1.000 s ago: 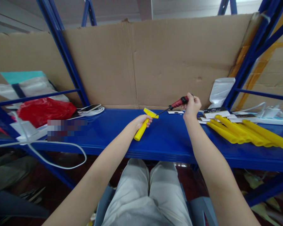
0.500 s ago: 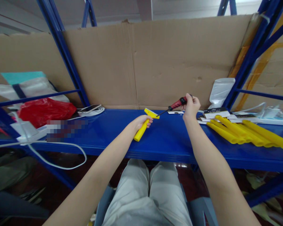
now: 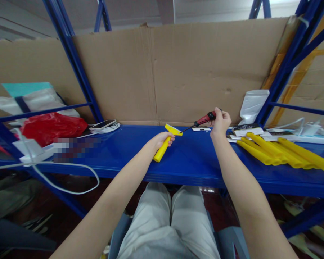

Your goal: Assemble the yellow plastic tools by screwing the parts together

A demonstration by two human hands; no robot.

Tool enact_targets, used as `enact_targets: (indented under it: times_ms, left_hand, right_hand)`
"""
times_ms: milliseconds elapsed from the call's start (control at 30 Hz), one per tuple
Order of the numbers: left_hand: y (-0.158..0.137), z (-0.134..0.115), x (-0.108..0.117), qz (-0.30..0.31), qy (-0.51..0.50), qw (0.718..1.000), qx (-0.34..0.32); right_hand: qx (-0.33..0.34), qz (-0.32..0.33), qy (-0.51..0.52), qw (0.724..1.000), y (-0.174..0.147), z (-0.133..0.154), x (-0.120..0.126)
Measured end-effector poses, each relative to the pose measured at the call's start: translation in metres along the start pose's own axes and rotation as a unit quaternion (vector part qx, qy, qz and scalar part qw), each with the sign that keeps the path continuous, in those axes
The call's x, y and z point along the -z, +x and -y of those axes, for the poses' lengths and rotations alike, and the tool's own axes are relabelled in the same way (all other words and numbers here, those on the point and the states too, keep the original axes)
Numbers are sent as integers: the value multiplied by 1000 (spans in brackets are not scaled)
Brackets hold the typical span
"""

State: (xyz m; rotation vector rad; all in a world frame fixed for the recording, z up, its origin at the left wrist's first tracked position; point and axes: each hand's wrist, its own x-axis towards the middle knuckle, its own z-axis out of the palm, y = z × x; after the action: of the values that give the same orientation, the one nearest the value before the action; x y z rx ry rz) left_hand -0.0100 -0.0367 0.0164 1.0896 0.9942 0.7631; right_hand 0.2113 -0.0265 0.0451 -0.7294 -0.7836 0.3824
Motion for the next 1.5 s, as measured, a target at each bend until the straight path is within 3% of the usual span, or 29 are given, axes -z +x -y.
enact_targets:
  times_ms: [433,667,867,1100,1267,1500]
  left_hand:
    - [4,2,2,14,-10,1000,2]
    - [0,0,0,9,-6,1000,-1]
    - [1,1,0,-19,1,1000,3]
    - [5,2,4,-79,3,997,4]
    - [6,3,7,-90,-7,996,-5]
    - [7,3,7,-105,-3,994,-15]
  right_hand:
    - [-15,-6,51,999,-6,4,-4]
    - [18,14,58,998,-2,-2,-3]
    - [106,72,-42,991,-2,-6,2]
    - [223,148,-197,943,-13,-9,6]
    - [249,157,-243,924,-10,-18,9]
    - [251,158,-253,921,-5,-25,13]
